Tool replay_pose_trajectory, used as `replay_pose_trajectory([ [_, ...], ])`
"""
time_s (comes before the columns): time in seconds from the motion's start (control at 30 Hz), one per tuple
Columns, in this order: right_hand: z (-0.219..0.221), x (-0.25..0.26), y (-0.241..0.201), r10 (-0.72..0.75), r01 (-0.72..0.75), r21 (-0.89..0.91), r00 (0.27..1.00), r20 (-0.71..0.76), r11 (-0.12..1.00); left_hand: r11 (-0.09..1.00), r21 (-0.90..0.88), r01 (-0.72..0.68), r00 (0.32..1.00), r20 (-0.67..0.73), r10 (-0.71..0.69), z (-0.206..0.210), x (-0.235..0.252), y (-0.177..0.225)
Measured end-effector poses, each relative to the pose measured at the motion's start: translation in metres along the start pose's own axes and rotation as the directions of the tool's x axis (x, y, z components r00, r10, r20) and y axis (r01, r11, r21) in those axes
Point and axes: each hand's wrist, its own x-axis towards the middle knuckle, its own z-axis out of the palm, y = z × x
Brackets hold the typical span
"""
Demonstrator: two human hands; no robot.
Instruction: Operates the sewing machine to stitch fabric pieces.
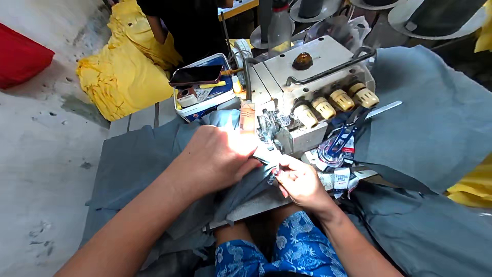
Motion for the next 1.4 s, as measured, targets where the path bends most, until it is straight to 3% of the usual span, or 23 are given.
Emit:
replay_pose_trajectory([
  [0.27,-0.002,0.014,-0.002,0.081,-0.080,-0.052,0.996,0.026,0.995,0.994,-0.051,0.091,0.994,0.067,-0.088,0.019,0.006,-0.002],
  [0.5,-0.002,-0.007,-0.006,-0.022,0.023,-0.073,1.000,0.013,0.997,0.997,-0.079,0.011,0.999,0.031,-0.008,0.018,0.003,0.010],
  [0.67,-0.003,-0.001,-0.001,-0.025,0.026,-0.032,0.999,0.025,0.999,0.998,-0.052,0.032,0.999,-0.017,-0.033,0.024,0.003,0.003],
  [0.83,-0.002,0.010,0.001,-0.020,0.021,-0.086,1.000,0.018,0.996,0.988,-0.136,-0.073,0.996,0.042,0.079,0.033,0.001,-0.010],
  [0.9,-0.002,0.012,0.002,0.005,-0.005,-0.095,1.000,0.000,0.995,0.993,-0.121,-0.016,0.995,0.098,0.028,0.038,-0.004,-0.024],
  [1.0,-0.002,0.011,0.003,0.007,-0.008,-0.108,1.000,-0.008,0.994,0.980,0.008,0.198,0.922,0.337,-0.189,0.014,-0.017,-0.060],
  [1.03,-0.003,0.010,0.003,-0.019,0.017,-0.128,1.000,-0.015,0.992,0.973,0.026,0.231,0.893,0.390,-0.222,0.000,-0.024,-0.069],
  [1.07,-0.002,0.007,0.003,-0.068,0.060,-0.167,0.997,-0.041,0.984,0.977,0.025,0.210,0.906,0.372,-0.204,-0.016,-0.032,-0.070],
  [1.13,0.007,-0.006,0.013,-0.290,0.225,-0.340,0.945,-0.154,0.913,0.991,-0.070,0.111,0.952,0.293,-0.086,-0.060,-0.044,-0.037],
  [1.2,0.030,-0.024,0.033,-0.439,0.293,-0.509,0.877,-0.194,0.809,0.978,-0.203,0.052,0.918,0.395,0.033,-0.103,-0.041,0.026],
  [1.27,0.063,-0.043,0.043,-0.414,0.304,-0.588,0.908,-0.058,0.750,0.990,-0.103,0.096,0.905,0.423,-0.044,-0.098,-0.046,0.055],
  [1.33,0.075,-0.042,0.022,-0.160,0.302,-0.618,0.948,0.275,0.726,0.989,0.035,0.144,0.926,0.348,-0.148,-0.085,-0.053,0.024],
  [1.37,0.070,-0.034,0.003,0.044,0.259,-0.594,0.894,0.446,0.762,0.987,0.045,0.155,0.944,0.288,-0.161,-0.085,-0.055,0.004],
  [1.4,0.063,-0.026,-0.009,0.109,0.227,-0.551,0.853,0.510,0.803,0.987,0.019,0.158,0.955,0.251,-0.157,-0.087,-0.055,-0.009],
])
